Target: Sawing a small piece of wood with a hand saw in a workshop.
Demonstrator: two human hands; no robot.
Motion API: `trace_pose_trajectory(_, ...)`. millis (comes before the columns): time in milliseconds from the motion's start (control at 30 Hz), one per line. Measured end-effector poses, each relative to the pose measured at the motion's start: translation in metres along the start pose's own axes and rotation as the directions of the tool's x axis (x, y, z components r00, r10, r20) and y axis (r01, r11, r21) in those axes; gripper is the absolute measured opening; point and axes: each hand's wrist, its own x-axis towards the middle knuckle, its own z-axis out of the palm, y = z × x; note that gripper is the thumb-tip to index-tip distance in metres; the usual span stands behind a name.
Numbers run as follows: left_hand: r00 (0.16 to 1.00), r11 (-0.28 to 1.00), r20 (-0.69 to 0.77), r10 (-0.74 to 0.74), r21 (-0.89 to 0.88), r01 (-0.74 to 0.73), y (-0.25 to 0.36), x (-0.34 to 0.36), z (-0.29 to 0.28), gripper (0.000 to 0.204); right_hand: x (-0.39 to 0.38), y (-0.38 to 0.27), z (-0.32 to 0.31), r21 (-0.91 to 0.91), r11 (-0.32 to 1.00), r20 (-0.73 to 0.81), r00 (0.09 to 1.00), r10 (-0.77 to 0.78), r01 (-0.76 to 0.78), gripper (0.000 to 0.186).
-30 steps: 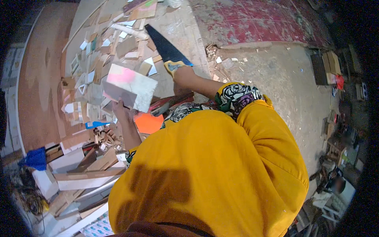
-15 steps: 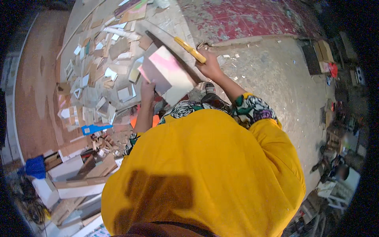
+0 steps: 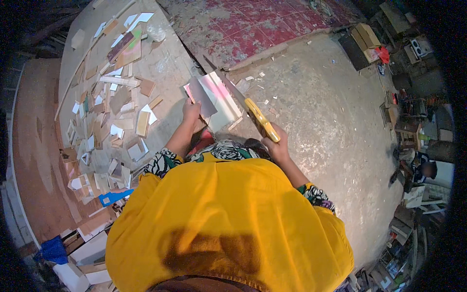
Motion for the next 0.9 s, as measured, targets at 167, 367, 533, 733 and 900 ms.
trace_pose_trajectory(167, 0.967, 0.860, 0.096, -0.236, 0.485, 0.162, 0.031, 0.007, -0.013, 0.044, -0.014, -0.010, -0.009, 0.098, 0.992, 0.047, 0.996, 0.073, -0.077, 0.017)
trace_pose_trajectory(367, 0.986, 0.515, -0.010, -0.168, 0.852, 0.096, 0.105, -0.018, -0.031, 0.075, -0.019, -0.010, -0.012, 0.211, 0.967, 0.094, 0.988, 0.123, -0.140, 0.013)
trace_pose_trajectory(533, 0.990, 0.469, 0.104, 0.098, 0.872, -0.138, 0.097, -0.019, -0.025, 0.078, -0.017, -0.008, -0.009, 0.022, 1.000, 0.020, 1.000, -0.002, 0.002, 0.011)
trace_pose_trajectory(733, 0.983, 0.361, 0.160, 0.092, 0.915, -0.183, 0.098, -0.020, -0.018, 0.077, 0.029, 0.016, 0.000, -0.387, 0.896, -0.116, 0.953, -0.280, 0.217, 0.016)
trace_pose_trajectory(900, 0.948, 0.369, 0.282, 0.147, 0.874, -0.317, 0.065, 0.002, -0.021, 0.078, 0.096, 0.064, 0.027, -0.532, 0.846, -0.159, 0.980, -0.123, 0.020, 0.022)
